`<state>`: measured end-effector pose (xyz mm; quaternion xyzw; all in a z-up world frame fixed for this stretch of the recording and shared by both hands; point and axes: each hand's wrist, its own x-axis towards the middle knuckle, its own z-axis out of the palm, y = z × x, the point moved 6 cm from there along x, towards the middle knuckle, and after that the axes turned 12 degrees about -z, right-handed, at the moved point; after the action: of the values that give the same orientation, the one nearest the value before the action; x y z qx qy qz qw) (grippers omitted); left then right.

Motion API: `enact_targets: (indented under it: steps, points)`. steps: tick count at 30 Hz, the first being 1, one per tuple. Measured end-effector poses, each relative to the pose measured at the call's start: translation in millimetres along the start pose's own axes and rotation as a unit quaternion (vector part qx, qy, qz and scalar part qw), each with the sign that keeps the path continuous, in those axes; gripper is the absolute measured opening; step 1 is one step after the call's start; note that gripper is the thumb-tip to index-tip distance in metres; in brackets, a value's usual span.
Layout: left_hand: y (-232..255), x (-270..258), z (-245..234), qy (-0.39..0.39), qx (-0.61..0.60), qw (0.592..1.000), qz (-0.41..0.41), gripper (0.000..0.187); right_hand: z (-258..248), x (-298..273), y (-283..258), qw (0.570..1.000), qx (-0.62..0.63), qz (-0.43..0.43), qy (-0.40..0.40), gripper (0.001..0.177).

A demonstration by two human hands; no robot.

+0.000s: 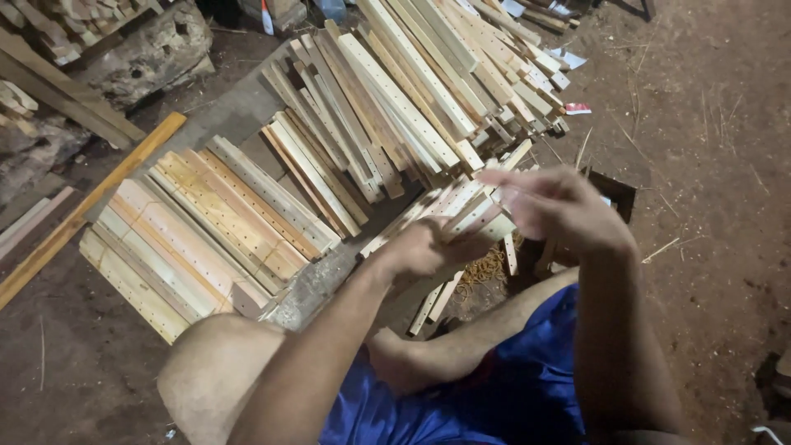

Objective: Bundling thin wooden slats together with rubber bands in a workshop environment.

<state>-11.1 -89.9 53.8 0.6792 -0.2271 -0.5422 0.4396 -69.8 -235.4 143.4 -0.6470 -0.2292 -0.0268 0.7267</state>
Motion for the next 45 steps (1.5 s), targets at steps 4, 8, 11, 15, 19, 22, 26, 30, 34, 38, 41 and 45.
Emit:
enact_targets:
  steps: [4,8,11,15,19,22,26,30,34,38,41,45]
  points:
    - [-34.9,37.6,-3.9,0.096,-0.136,0.984,0.064,0.055,30.7,0.2,20.1,0.965,-0.224,0.138,-0.004,0.03]
    - [-22.2,7.2,-40.6,0.201,-0.132,0.967,-0.088,0.071,31.6,-18.9,27.0,0.982,-0.159,0.076,0.062,0.028]
    - [-15.8,-18.6,-54.7,0.166,-0.243,0.953,-0.066,0.107,3.0,-48.0,66.8,0.982,0.039,0.032,0.185,0.025]
    - [-16.7,1.5,-39.9,0.05,-0.225,0.964,0.129,0.057,-32.4,-63.9,124.8,0.883,0.362,0.092,0.284,0.019]
    - [-30.0,12.6,-28.5,0.078,-0.18,0.973,0.119,0.052,-50.1,-37.6,111.1,0.83,0.437,0.174,0.301,0.028]
    - [-28.5,8.4,-15.3,0.141,-0.07,0.984,0.084,0.056,-38.8,0.0,68.3,0.889,0.435,0.119,0.083,0.064]
    - [-11.1,-1.2,-13.6,0.194,0.196,0.96,-0.051,0.067,-17.0,18.0,38.8,0.956,0.007,0.248,0.158,0.053]
    - [-38.9,46.6,-14.3,0.321,0.312,0.89,-0.089,0.039,44.9,41.4,15.6,0.858,-0.379,0.337,0.081,0.051]
    - [-36.7,9.3,-28.1,0.352,-0.011,0.928,-0.118,0.071,92.6,44.3,36.8,0.812,-0.55,0.196,-0.031,0.043]
    - [-15.8,3.4,-51.5,0.286,-0.033,0.956,0.055,0.054,105.1,34.8,28.7,0.823,-0.564,0.066,0.001,0.039]
    - [-27.9,-1.5,-61.8,0.264,-0.178,0.946,0.06,0.079,98.2,25.8,-0.5,0.864,-0.481,-0.018,0.147,0.026]
    - [-28.7,-14.2,-64.0,0.27,-0.344,0.891,0.122,0.059,75.3,-2.3,38.4,0.924,-0.249,0.039,0.287,0.045]
